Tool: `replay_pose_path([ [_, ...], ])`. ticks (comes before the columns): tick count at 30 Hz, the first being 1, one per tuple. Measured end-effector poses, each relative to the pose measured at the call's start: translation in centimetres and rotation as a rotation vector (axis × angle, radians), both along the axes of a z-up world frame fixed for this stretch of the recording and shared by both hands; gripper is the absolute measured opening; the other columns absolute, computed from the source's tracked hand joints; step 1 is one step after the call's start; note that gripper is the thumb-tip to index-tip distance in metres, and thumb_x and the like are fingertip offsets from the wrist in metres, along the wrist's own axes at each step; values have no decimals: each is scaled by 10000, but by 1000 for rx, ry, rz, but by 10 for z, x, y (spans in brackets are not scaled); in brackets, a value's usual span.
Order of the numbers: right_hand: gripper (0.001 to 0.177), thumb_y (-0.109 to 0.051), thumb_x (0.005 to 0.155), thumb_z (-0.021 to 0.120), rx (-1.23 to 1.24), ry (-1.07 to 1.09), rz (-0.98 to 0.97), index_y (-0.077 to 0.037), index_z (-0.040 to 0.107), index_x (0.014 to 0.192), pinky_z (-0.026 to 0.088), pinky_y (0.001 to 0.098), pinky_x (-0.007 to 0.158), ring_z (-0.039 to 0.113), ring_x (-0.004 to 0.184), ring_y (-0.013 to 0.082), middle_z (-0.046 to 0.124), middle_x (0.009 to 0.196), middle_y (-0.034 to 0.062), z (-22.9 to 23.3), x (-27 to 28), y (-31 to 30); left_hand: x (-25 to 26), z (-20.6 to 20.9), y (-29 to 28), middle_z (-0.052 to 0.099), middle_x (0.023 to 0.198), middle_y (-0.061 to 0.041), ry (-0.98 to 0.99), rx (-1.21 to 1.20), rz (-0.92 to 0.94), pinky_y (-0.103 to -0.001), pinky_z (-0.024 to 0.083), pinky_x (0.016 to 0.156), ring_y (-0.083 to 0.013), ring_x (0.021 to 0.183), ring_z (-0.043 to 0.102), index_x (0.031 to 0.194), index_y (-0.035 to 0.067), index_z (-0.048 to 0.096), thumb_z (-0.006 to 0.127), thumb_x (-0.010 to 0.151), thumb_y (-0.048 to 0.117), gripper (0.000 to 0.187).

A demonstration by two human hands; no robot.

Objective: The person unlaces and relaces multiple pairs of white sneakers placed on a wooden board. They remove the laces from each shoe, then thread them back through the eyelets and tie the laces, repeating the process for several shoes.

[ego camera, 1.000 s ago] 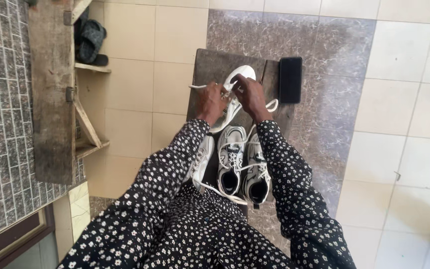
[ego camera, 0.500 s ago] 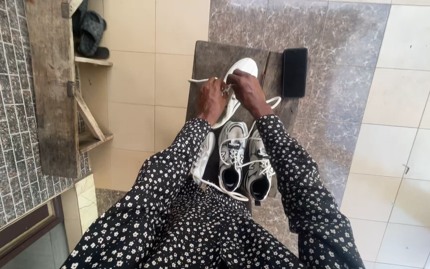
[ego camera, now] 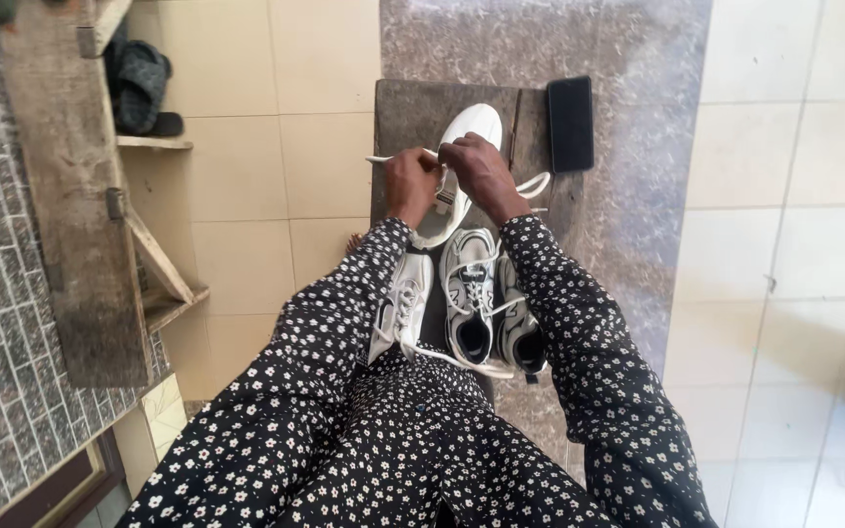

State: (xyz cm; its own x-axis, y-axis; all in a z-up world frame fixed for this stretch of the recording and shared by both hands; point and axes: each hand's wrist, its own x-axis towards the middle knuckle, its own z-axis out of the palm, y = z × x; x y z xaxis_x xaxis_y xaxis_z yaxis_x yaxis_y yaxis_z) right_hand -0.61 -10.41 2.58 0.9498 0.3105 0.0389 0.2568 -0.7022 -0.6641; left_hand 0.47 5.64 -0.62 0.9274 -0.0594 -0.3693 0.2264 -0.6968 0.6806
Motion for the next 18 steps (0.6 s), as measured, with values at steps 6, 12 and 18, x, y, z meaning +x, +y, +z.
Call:
replay_pose_path([
  [6,188,-19,803,658,-89,-118,-137,-32,657,990,512,444,784,579,928,344,627,920,159,4,-7,30,20,-20,22,792,885,-82,145,-233,7,-331,596,754,-194,786,759,909,70,771,798,831,117,95],
  [12,181,92,883,638,-169,-45,-334,-45,613,999,498,448,803,556,913,302,614,900,113,-7,-20,49,11,-11,34,729,953,-78,-35,-234,-270,-369,565,730,-207,808,710,972,88,736,746,875,133,107],
  [18,198,77,793,682,-249,-43,-383,-75,604,894,479,443,868,554,881,296,661,832,65,5,-8,56,24,11,33,615,1039,-137,-43,-71,-435,-416,527,722,-282,884,652,1029,41,667,827,796,242,347],
])
